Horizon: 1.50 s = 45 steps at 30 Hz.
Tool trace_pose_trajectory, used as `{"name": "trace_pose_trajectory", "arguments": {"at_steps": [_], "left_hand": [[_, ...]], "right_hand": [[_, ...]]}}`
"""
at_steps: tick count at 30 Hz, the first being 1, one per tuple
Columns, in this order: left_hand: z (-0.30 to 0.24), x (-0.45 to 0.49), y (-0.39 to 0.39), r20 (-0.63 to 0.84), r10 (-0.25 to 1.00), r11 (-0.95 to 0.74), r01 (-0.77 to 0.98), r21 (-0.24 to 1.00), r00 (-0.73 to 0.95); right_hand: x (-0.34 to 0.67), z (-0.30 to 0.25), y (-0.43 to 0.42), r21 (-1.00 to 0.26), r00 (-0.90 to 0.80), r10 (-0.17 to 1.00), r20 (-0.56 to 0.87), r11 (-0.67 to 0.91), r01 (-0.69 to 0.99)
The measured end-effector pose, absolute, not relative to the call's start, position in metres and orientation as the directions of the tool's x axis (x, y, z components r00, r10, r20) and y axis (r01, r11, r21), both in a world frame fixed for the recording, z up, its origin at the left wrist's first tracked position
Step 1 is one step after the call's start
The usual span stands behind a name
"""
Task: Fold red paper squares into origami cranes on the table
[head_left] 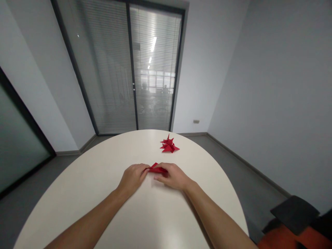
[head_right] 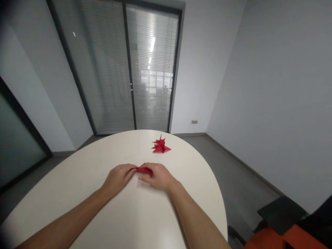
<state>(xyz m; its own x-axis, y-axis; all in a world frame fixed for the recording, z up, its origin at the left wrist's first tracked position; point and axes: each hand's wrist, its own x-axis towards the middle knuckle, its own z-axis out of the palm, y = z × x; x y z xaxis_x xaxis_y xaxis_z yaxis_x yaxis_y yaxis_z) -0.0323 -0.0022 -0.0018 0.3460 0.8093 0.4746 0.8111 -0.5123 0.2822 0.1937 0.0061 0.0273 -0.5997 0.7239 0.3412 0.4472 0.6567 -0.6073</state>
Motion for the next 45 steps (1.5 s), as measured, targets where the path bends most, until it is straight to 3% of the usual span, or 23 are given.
{"name": "trace_pose_trajectory", "arguments": {"at_steps": [10,18,21,24,29,35,40,45], "left_hand": [[0.007,-0.025,-0.013,0.552,0.790,-0.511,0.783,0.355,0.266],[0.011,-0.021,-0.010,0.425,0.901,-0.370,0.669,0.645,0.088],[0.009,-0.022,-0.006,0.387,0.921,-0.329,0.633,0.701,0.050],[0.007,-0.024,-0.004,0.329,0.943,-0.263,0.701,0.662,0.043],[0.009,-0.028,-0.005,0.282,0.959,-0.154,0.853,0.499,0.009],[0.010,-0.042,0.001,0.278,0.959,-0.069,0.913,0.401,-0.049],[0.005,-0.042,0.000,0.530,0.841,-0.341,0.864,0.370,0.105],[-0.006,-0.020,-0.013,0.398,0.806,-0.582,0.711,0.395,0.439]], "right_hand": [[0.185,0.023,0.014,-0.739,-0.390,0.813,0.432,0.567,0.364],[0.184,0.014,0.021,-0.799,-0.258,0.884,0.390,0.464,0.383],[0.186,0.013,0.023,-0.806,-0.240,0.902,0.359,0.429,0.408],[0.186,0.010,0.023,-0.803,-0.229,0.915,0.331,0.401,0.442],[0.184,0.003,0.021,-0.773,-0.230,0.933,0.276,0.358,0.524],[0.190,0.002,0.022,-0.738,-0.205,0.946,0.252,0.325,0.591],[0.191,-0.004,0.026,-0.687,-0.167,0.955,0.243,0.291,0.665],[0.191,-0.008,0.029,-0.655,-0.142,0.956,0.258,0.281,0.702]]}}
